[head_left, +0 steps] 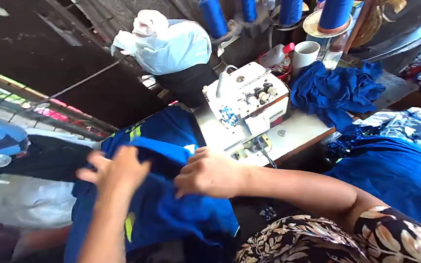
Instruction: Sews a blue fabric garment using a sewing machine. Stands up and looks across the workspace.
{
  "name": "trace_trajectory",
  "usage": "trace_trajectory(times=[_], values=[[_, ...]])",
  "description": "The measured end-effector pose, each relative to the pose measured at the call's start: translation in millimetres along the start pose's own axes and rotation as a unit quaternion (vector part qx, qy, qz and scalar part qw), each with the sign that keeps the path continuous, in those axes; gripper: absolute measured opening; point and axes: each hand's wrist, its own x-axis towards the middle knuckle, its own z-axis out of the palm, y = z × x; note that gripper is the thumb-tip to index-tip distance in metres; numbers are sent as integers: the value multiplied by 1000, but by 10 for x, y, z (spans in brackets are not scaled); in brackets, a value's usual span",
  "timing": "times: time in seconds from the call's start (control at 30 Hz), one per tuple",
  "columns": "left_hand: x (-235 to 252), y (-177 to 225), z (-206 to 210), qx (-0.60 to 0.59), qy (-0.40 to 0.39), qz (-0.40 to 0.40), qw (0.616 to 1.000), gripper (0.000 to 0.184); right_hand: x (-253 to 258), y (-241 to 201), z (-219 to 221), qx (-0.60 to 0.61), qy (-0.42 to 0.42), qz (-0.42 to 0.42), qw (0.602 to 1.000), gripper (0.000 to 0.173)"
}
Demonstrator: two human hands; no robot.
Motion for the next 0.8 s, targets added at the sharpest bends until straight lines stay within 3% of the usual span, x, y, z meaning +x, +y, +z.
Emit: trace_trajectory(times=[0.03, 0.1, 0.13, 0.2, 0.37, 0.5, 0.57, 0.63, 0.8], values=[[119, -150, -48, 51, 62, 9, 997, 38, -98, 120, 18, -18, -65, 46, 997, 20], [246, -293, -130, 76, 120, 120, 983, 34, -331, 340, 74, -35, -178, 132, 974, 15], [284, -270, -174, 53, 102, 190, 975, 39, -467, 413, 83, -43, -207, 154, 965, 15], [316, -79, -211, 16, 21, 257, 966, 51, -784, 480, 49, -64, -216, 164, 961, 14], [402, 654, 294, -96, -37, 219, 970, 47, -1473, 350, -3, 8, -98, 173, 980, 16], [535, 1360, 997, -116, -122, 189, 967, 48, -1852, 273, -54, 40, -20, 256, 966, 19], [546, 1591, 1243, -103, -90, 169, 976, 48, -1965, 309, -117, 32, 2, 286, 958, 19], [577, 1714, 1279, -64, -56, 168, 982, 46, -1987, 359, -170, 15, 18, 295, 955, 20], [713, 1695, 1254, -48, -68, 178, 981, 51, -1905, 429, -154, 10, 12, 306, 952, 19]])
